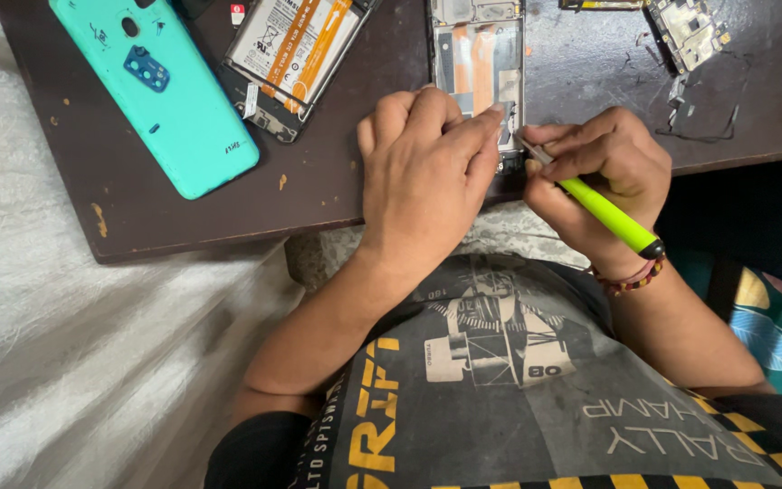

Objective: The person pries along the edge of a disassembled phone frame on a wooden table using a green-handled pry tool, working the tool around the frame to separate components. A teal phone back cover, battery, and other phone parts lie on the table beside the work.

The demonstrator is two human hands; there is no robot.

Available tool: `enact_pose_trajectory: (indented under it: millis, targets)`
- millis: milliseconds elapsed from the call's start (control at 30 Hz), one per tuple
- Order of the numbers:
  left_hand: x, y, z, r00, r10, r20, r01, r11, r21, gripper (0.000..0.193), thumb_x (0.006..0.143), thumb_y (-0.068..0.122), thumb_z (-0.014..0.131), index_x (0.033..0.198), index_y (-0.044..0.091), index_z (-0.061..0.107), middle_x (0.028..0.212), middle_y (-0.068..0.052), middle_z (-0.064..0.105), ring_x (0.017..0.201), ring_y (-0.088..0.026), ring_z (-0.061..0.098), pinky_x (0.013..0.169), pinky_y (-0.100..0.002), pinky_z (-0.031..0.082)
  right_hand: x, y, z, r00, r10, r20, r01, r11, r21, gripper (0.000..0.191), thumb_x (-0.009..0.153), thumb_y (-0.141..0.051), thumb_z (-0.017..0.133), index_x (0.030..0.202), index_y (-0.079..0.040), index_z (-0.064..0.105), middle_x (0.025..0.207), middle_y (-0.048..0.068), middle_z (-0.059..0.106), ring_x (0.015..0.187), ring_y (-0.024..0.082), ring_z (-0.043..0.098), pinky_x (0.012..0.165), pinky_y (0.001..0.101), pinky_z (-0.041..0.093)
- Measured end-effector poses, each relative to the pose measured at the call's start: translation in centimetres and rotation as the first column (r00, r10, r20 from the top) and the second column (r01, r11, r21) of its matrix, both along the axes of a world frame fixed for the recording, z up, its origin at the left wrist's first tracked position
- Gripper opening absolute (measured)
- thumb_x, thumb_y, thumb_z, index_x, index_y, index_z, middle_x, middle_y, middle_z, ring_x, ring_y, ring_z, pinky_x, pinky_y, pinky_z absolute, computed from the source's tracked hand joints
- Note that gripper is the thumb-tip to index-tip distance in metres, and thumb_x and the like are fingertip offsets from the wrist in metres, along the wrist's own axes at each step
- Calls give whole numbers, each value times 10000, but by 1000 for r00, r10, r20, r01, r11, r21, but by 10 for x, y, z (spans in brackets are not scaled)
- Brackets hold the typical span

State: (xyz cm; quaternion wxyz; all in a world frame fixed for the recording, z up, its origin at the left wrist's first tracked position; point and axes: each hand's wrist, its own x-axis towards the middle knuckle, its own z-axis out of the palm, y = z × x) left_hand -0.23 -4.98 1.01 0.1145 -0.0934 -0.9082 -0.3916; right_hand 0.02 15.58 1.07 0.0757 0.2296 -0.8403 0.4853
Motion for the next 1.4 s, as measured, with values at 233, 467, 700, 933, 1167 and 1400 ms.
enact_pose_trajectory:
  millis: [233,467,700,933,1167,1400]
  targets:
    - [-1,0,0,1000,6,-5,-6,1000,8,200,938,224,770,1136,216,792,980,22,574,1074,-239,515,945,-429,384,2,-3,-1,999,-34,-9,34,999,14,212,934,133,814,943,29,629,986,133,616,983,212,732,988,363,643]
    - [1,0,0,1000,-3,7,3,1000,6,208,943,224,767,1148,207,792,987,20,567,1081,-231,510,957,-423,380,3,-5,-5,999,-51,-3,51,999,2,202,912,138,817,937,37,644,987,134,587,949,184,688,1006,386,607]
    - [0,0,2,1000,1,12,-1,1000,7,201,939,229,766,1137,211,791,986,17,571,1078,-239,514,957,-430,381,2,-3,-2,999,-50,3,50,999,-7,210,939,146,802,947,39,621,1004,134,595,965,184,696,992,375,609]
    - [-3,0,11,1000,3,4,-3,1000,14,187,929,221,762,1115,213,781,983,2,591,1069,-264,533,937,-449,393,1,-3,1,995,-53,87,62,992,-106,199,936,93,792,940,23,606,1040,132,610,1020,214,727,983,346,634]
    - [-7,-2,20,1000,-23,9,23,998,65,200,904,199,765,1103,214,779,987,9,612,1078,-267,542,937,-448,397,-4,-3,8,992,-57,108,71,988,-133,202,892,65,814,928,15,622,1042,154,675,1042,240,738,961,338,609]
    - [-10,-3,25,1000,-18,5,18,997,78,122,913,190,754,1034,201,761,982,0,630,1110,-285,554,973,-466,399,-9,-5,14,992,-29,122,54,975,-214,183,890,89,791,946,26,628,1046,145,672,1045,221,724,1004,361,603]
